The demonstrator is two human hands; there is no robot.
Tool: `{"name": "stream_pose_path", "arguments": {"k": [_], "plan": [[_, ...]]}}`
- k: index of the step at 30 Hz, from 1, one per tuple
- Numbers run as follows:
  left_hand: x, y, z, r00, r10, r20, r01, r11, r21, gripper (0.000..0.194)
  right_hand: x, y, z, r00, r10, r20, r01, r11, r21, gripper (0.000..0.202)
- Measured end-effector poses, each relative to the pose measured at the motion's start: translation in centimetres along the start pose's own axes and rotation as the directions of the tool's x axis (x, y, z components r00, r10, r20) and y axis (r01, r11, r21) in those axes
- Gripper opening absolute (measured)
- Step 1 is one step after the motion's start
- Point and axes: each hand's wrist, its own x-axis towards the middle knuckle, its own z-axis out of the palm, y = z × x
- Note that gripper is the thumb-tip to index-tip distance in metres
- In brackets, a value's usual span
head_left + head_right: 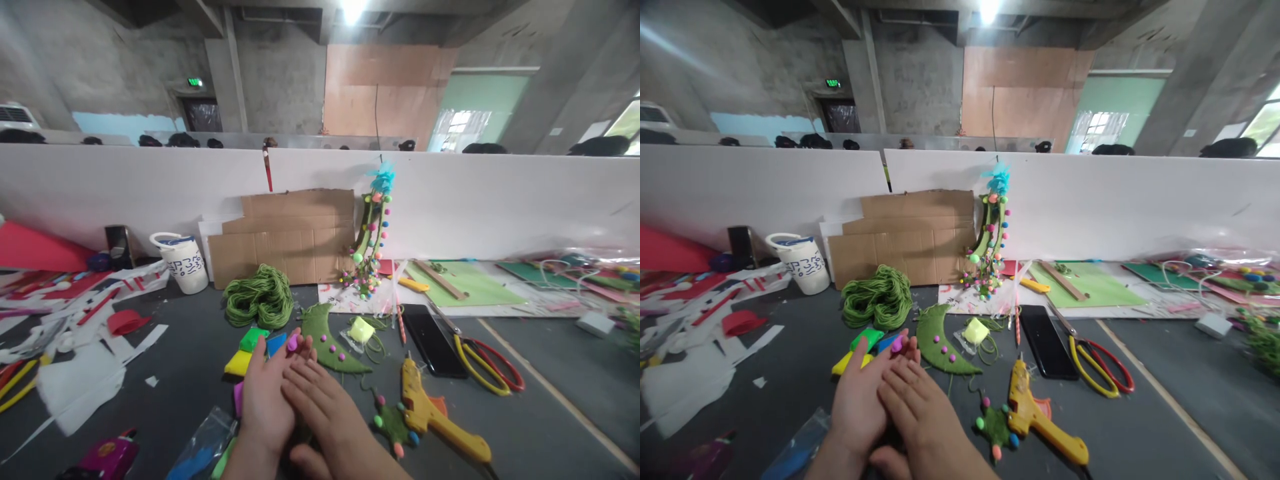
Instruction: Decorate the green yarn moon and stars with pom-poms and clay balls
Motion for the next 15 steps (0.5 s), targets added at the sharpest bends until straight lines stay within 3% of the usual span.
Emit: {"name": "stream_pose_path", "arguments": {"k": [4,7,9,11,13,15], "plan": [[-0.3,0.1,0.5,0.999,0.006,-0.047,-0.007,0.999,-0.031,0.05,-0.1,0.1,-0.2,0.996,-0.082,0.021,0.081,0.995,0.058,0.066],[-0.6,-0.1,1.1,0.994,-0.008,-0.111,0.008,1.0,-0.008,0.047,0.0,0.1,-0.2,0.999,0.017,0.035,-0.018,0.999,0.046,0.067],[-0.7,-0.2,1.3,0.994,0.001,-0.106,-0.003,1.0,-0.019,0.047,0.0,0.2,-0.4,0.999,0.043,-0.02,-0.042,0.998,0.044,0.063],[-0.7,-0.2,1.3,0.996,0.016,-0.082,-0.019,0.999,-0.035,0.048,0.1,0.2,-0.5,0.997,-0.029,-0.077,0.033,0.998,0.057,0.06],[-0.7,-0.2,1.2,0.997,0.02,-0.075,-0.023,0.999,-0.04,0.049,0.2,0.1,-0.5,0.991,-0.1,-0.086,0.106,0.993,0.057,0.063],[-0.7,-0.2,1.0,0.998,-0.001,-0.07,-0.002,0.999,-0.034,0.049,0.4,0.0,-0.5,0.995,-0.072,-0.069,0.074,0.997,0.033,0.066]]}}
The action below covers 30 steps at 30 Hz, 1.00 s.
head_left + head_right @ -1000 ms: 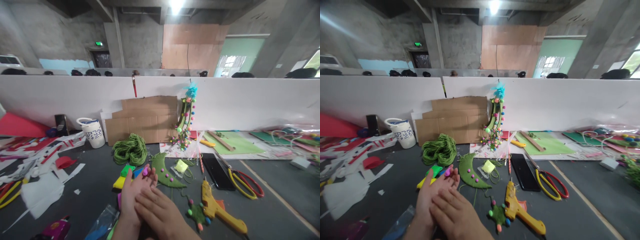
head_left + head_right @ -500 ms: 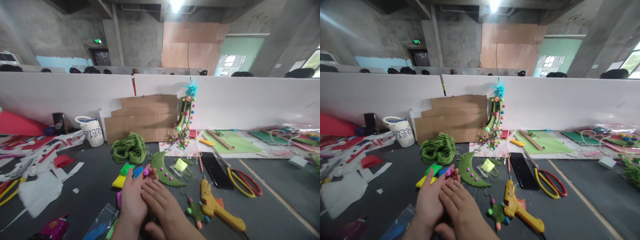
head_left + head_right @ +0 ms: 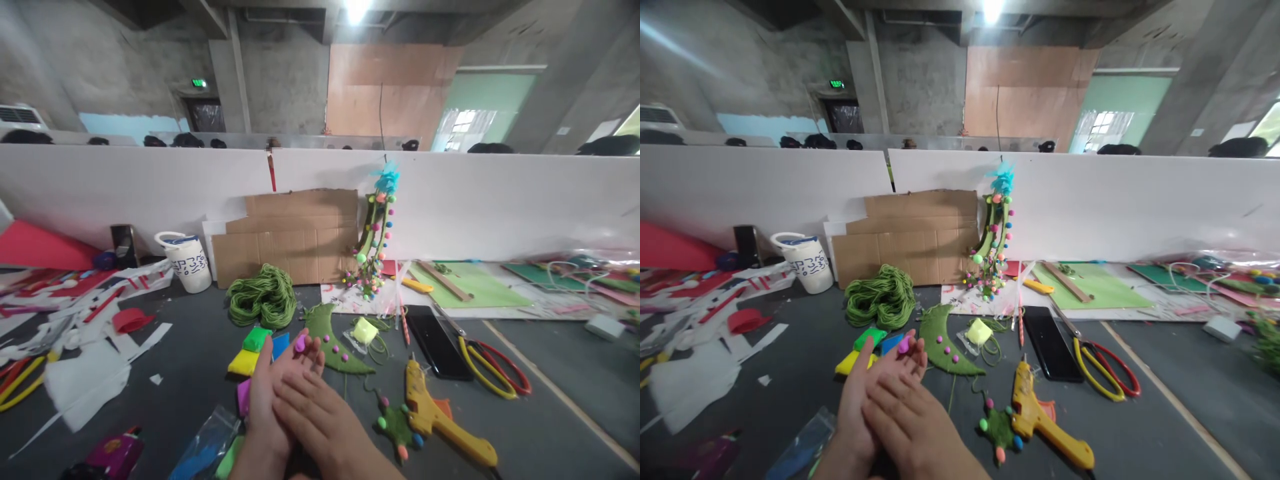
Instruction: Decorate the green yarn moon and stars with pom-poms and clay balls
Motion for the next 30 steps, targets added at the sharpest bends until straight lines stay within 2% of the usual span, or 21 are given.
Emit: {"name": "stream_pose_path", "arguments": {"k": [3,6,9,12,15,17,19,20,21,24,26,28,30], "plan": [[0.1,0.0,-0.4,0.999,-0.04,0.034,0.04,0.999,-0.003,0.046,0.0,0.0,0.0,0.994,0.105,-0.015,-0.105,0.994,-0.037,0.063],[0.2,0.2,-0.5,0.997,-0.021,0.076,0.024,0.999,-0.036,0.047,-0.2,0.1,0.1,0.998,0.028,-0.055,-0.029,0.999,-0.015,0.058],[0.1,0.3,0.0,0.999,-0.01,0.051,0.012,0.999,-0.039,0.048,-0.2,0.0,0.5,0.999,-0.011,-0.05,0.011,1.0,0.001,0.062],[-0.4,0.2,0.5,0.999,-0.024,-0.025,0.024,1.0,0.011,0.044,-0.2,0.2,0.4,0.993,0.119,0.02,-0.119,0.993,-0.006,0.064],[-0.6,0.2,0.6,0.997,0.066,-0.042,-0.064,0.997,0.046,0.051,-0.4,0.4,0.0,0.965,0.244,0.094,-0.242,0.97,-0.032,0.055],[-0.7,0.3,0.6,0.985,0.15,-0.08,-0.142,0.985,0.097,0.055,-0.5,0.4,0.0,0.953,0.294,0.07,-0.291,0.955,-0.052,0.045],[-0.7,0.3,0.8,0.972,0.184,-0.144,-0.161,0.974,0.159,0.042,-0.4,0.1,0.1,0.939,0.344,-0.011,-0.344,0.937,-0.053,0.034],[-0.7,0.3,0.9,0.967,0.178,-0.183,-0.145,0.973,0.182,0.037,-0.3,-0.1,0.3,0.925,0.375,-0.052,-0.377,0.925,-0.039,0.028],[-0.7,0.2,1.2,0.961,0.167,-0.219,-0.123,0.972,0.198,0.041,-0.2,-0.3,0.5,0.906,0.415,-0.084,-0.417,0.909,-0.015,0.023],[-0.9,-0.1,2.0,0.947,0.155,-0.282,-0.101,0.975,0.196,0.077,0.4,-0.6,0.9,0.829,0.548,-0.111,-0.538,0.836,0.108,0.011],[-1.1,-0.4,2.2,0.952,0.148,-0.267,-0.112,0.983,0.147,0.086,0.8,-0.6,0.9,0.777,0.621,-0.105,-0.591,0.776,0.219,0.006],[-1.1,-0.5,2.1,0.97,0.123,-0.211,-0.107,0.991,0.085,0.082,1.1,-0.4,0.7,0.733,0.673,-0.1,-0.606,0.713,0.352,0.005],[-1.0,-0.5,1.7,0.987,0.076,-0.138,-0.072,0.997,0.03,0.064,1.2,-0.3,0.2,0.683,0.728,-0.056,-0.609,0.611,0.506,0.006]]}}
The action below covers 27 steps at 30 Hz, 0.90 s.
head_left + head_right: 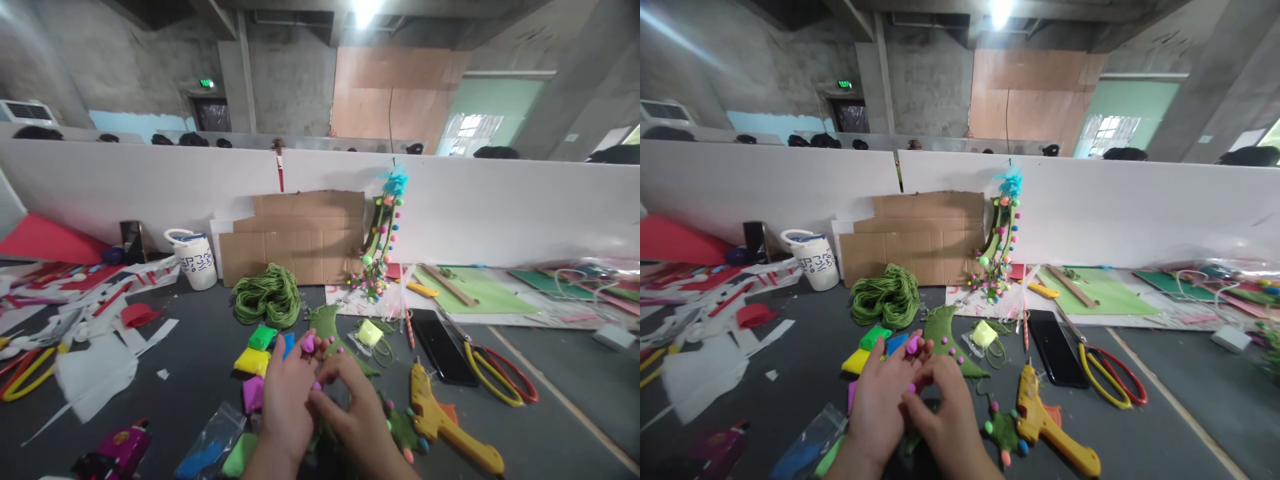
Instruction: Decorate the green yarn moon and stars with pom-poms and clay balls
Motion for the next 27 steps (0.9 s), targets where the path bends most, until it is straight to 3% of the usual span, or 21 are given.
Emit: {"name": "stream_pose_path", "arguments": {"k": [3,10,14,17,20,27], "plan": [[0.5,0.4,-0.6,0.992,-0.073,0.105,0.08,0.995,-0.058,0.037,0.1,-0.5,-0.8,0.986,0.157,0.058,-0.167,0.944,0.285,0.007],[0.9,0.2,-0.4,0.983,-0.098,0.156,0.115,0.988,-0.104,0.034,0.1,-1.6,-2.5,0.94,0.303,0.159,-0.332,0.696,0.637,0.016],[1.1,-0.8,-0.9,0.981,-0.102,0.165,0.126,0.982,-0.142,0.045,0.3,-2.0,-3.3,0.947,0.265,0.184,-0.302,0.525,0.796,0.025],[1.4,-1.5,-1.6,0.972,-0.12,0.202,0.152,0.977,-0.152,0.046,0.4,-2.1,-3.8,0.956,0.214,0.2,-0.278,0.452,0.848,0.035],[1.6,-1.6,-2.1,0.963,-0.135,0.234,0.178,0.969,-0.172,0.039,0.5,-2.1,-4.1,0.946,0.212,0.245,-0.314,0.417,0.853,0.031],[1.5,-1.6,-1.8,0.952,-0.167,0.256,0.191,0.979,-0.071,0.031,0.7,-2.5,-4.6,0.952,0.164,0.26,-0.303,0.353,0.885,0.028]]}}
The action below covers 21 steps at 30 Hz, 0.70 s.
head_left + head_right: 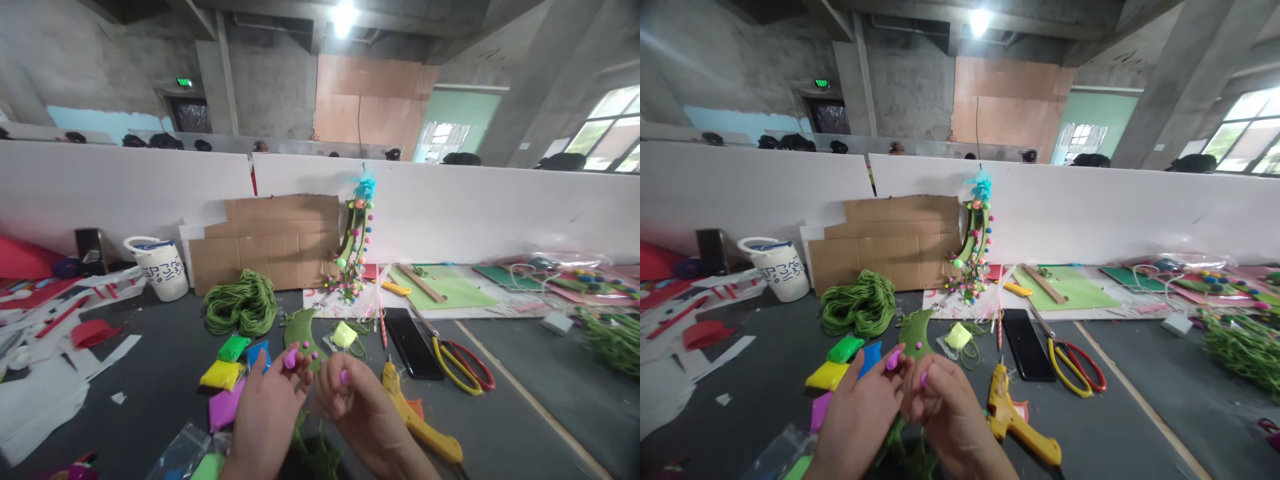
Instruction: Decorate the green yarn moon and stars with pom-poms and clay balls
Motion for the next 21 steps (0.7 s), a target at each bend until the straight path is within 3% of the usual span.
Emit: {"name": "stream_pose_path", "arguments": {"k": [3,6,9,11,13,15,21], "plan": [[0.0,-0.1,0.2,1.0,-0.005,0.009,0.004,1.0,0.025,0.038,0.1,0.0,0.0,1.0,-0.007,-0.012,0.007,0.999,0.051,0.038],[0.1,0.0,0.3,0.999,0.004,0.05,-0.006,0.999,0.046,0.041,0.1,-0.1,-0.3,1.0,-0.001,-0.017,0.002,0.999,0.032,0.035],[0.1,0.6,0.4,0.997,0.037,0.069,-0.042,0.997,0.068,0.041,0.2,-0.9,-0.9,0.997,-0.006,-0.072,-0.001,0.995,-0.099,0.019],[0.0,1.2,0.4,0.996,0.072,0.053,-0.076,0.995,0.066,0.04,0.6,-1.8,-1.4,0.991,-0.025,-0.135,-0.014,0.959,-0.282,0.013],[0.0,1.8,0.3,0.993,0.109,0.036,-0.111,0.993,0.05,0.04,1.4,-2.8,-2.1,0.987,-0.06,-0.151,-0.037,0.823,-0.567,0.012],[-0.1,2.4,0.1,0.989,0.144,0.029,-0.145,0.989,0.041,0.039,2.6,-3.5,-2.9,0.992,-0.062,-0.111,-0.051,0.604,-0.795,0.013],[-0.1,2.7,0.0,0.985,0.16,0.058,-0.162,0.986,0.035,0.041,6.1,-2.1,-5.7,0.998,0.007,-0.062,-0.062,0.19,-0.98,0.008]]}}
